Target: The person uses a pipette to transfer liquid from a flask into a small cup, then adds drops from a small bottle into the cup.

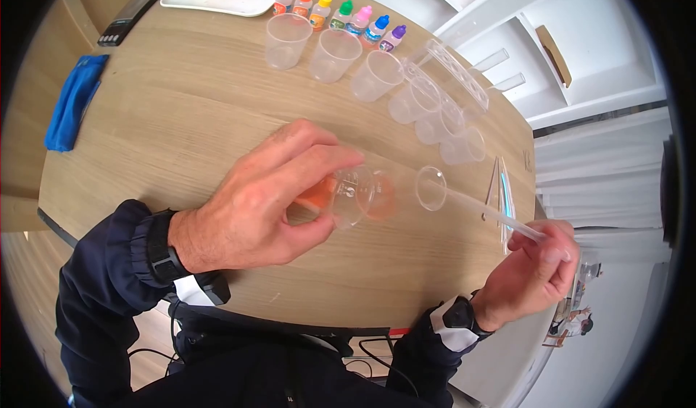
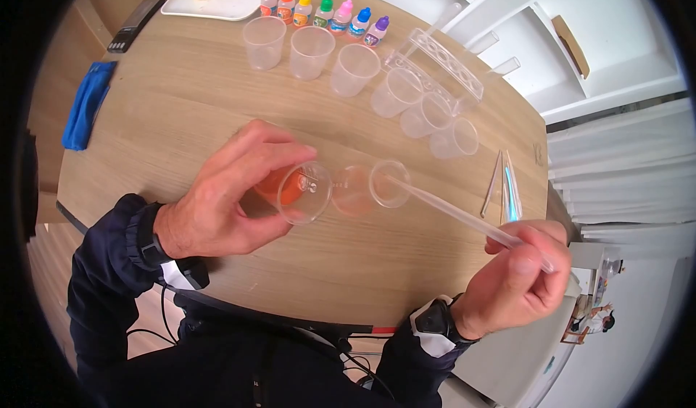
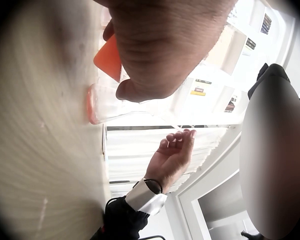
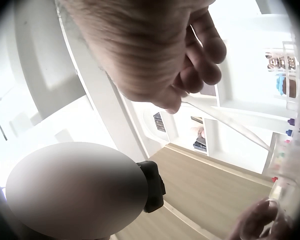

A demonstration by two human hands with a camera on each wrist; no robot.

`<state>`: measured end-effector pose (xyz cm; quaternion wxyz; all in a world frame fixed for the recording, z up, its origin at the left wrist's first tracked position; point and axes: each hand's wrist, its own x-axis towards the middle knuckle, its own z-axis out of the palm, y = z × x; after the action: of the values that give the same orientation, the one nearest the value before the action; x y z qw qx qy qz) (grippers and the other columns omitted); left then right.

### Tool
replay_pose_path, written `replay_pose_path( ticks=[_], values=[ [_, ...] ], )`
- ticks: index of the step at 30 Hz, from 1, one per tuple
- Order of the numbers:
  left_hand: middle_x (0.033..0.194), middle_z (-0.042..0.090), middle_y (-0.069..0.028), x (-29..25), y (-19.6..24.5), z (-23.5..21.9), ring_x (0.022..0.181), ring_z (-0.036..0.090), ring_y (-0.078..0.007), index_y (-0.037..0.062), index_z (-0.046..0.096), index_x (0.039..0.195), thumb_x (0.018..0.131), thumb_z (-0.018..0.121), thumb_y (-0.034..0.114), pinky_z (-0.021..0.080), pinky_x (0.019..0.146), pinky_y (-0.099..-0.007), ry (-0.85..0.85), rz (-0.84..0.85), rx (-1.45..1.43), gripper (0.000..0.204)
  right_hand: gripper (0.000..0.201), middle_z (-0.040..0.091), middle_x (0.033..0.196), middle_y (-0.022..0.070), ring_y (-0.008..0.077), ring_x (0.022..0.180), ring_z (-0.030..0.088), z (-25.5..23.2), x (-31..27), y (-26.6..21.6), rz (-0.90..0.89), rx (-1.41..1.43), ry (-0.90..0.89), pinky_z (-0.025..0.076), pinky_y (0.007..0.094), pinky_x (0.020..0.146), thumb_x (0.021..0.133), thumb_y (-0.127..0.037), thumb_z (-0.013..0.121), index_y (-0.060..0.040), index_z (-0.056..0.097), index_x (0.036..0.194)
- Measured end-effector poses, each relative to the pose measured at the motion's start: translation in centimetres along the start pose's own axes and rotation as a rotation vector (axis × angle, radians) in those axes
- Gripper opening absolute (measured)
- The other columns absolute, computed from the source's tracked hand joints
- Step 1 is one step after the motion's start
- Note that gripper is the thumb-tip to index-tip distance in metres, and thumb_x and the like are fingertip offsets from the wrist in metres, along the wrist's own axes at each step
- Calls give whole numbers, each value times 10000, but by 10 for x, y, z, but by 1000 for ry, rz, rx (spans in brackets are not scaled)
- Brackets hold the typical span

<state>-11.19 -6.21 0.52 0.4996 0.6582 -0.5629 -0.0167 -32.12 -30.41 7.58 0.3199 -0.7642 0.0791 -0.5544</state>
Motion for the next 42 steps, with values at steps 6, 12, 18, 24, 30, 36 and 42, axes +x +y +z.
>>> replay_pose_path(
  ticks=[6,12,18,24,30,36,42],
  values=[
    [1283,653,-202,-1,1,1,1092,671,-347,-4,658,1429,761,917,-12,587,886,-408,-9,-13,-10,716,468,692,850,139,208,684,604,15,-15,-15,-41,53,-59,435,293,592,981,-456,842,-15,722,1081],
    [1290,652,-203,0,4,0,1103,672,-348,4,662,1431,773,920,1,588,890,-407,-31,-8,-14,707,449,768,913,150,228,773,707,42,-30,-28,-25,26,-370,516,297,638,747,-190,1036,-5,784,1069],
    [1292,651,-200,0,5,-1,1105,668,-346,7,664,1431,776,926,11,587,894,-409,-42,-2,-21,706,435,782,894,162,223,736,727,51,-34,-22,-37,19,-415,529,290,607,662,-33,1037,2,803,1028],
    [1288,653,-193,0,5,-1,1106,665,-346,8,665,1434,774,924,6,581,901,-412,-42,6,-19,710,379,785,882,155,230,695,721,55,-32,-23,-64,6,-454,525,291,593,688,2,1017,-1,809,1005],
    [1285,654,-195,-1,4,-1,1107,666,-351,6,667,1433,771,924,6,577,908,-416,-41,-1,-28,710,408,788,925,162,229,780,719,48,-32,-20,44,99,-391,534,292,654,718,-34,1020,20,800,1057],
    [1283,653,-200,-1,4,-1,1107,668,-355,2,664,1433,772,922,5,577,914,-418,-36,5,-23,709,385,773,951,166,211,810,699,39,-32,-19,182,166,-308,528,287,704,820,-172,996,16,781,1078],
    [1282,653,-204,-1,2,0,1108,669,-357,-4,658,1432,772,915,1,580,917,-418,-25,-9,-19,708,463,675,846,142,189,724,622,13,-11,-13,132,172,-115,469,281,582,1009,-441,822,2,734,1109]
  ],
)
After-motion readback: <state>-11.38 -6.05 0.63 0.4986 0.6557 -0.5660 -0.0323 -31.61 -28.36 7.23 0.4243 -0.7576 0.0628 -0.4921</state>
